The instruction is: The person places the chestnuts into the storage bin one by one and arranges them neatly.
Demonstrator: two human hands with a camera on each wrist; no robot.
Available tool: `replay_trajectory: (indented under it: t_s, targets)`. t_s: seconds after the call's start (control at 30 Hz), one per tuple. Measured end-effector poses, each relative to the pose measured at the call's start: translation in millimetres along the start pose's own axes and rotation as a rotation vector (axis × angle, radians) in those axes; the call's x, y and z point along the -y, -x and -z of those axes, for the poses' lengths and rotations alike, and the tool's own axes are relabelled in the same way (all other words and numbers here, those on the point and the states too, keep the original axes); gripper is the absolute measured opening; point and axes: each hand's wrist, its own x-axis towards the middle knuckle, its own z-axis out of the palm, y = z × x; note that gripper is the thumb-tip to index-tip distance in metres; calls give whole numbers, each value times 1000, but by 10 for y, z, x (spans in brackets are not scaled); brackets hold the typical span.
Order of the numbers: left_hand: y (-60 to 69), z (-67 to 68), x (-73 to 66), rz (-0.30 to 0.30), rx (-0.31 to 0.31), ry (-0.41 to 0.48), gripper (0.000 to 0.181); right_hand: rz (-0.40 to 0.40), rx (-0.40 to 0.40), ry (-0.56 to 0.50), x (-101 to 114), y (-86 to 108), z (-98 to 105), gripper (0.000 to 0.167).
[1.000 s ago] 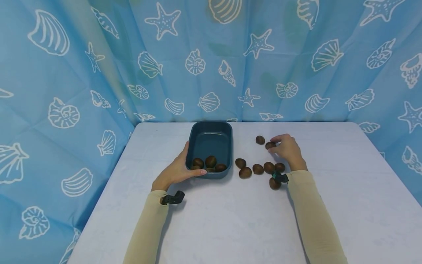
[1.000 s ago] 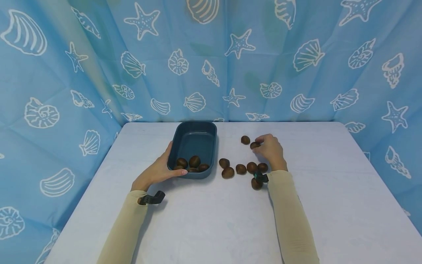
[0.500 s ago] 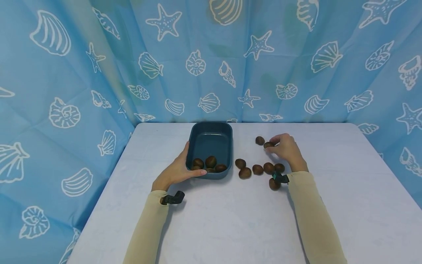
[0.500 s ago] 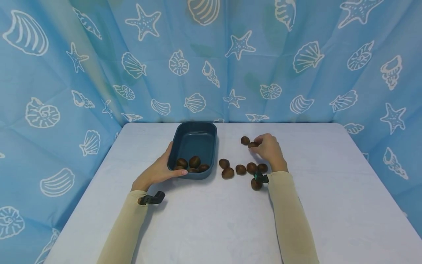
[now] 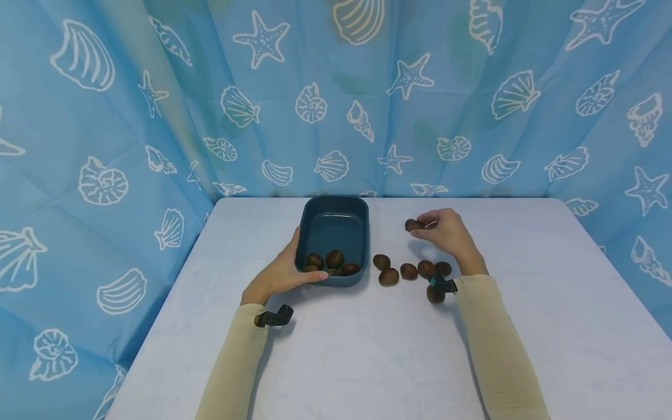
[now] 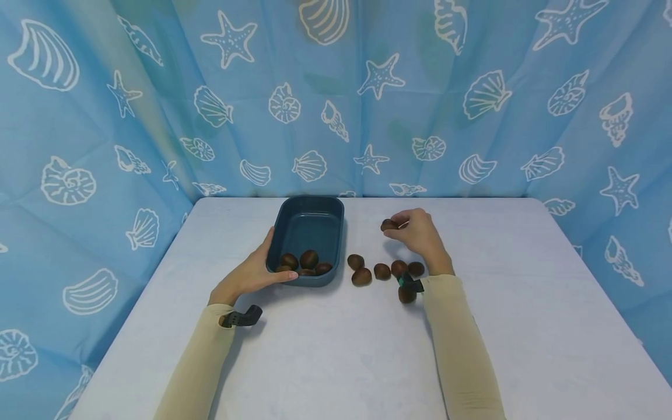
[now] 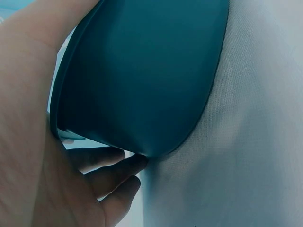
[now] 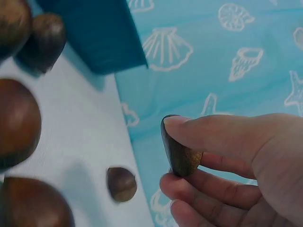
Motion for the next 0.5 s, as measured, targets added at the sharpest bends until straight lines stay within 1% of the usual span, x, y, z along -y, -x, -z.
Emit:
replay_trajectory:
  t_s: [0.13, 0.33, 0.4, 0.5]
  targets:
    - [2, -3, 8, -15, -7, 6, 139, 34, -10, -27, 127, 33, -14, 47]
    - [-8, -4, 22, -41, -9, 11, 138, 48, -3, -82, 313, 89, -57, 48]
    - [-10, -5, 23, -39, -7, 8, 139, 54, -5, -95, 363, 100, -75, 47]
    - [-11, -3, 17, -20, -4, 3, 140, 74, -12, -113, 423, 109, -106, 47]
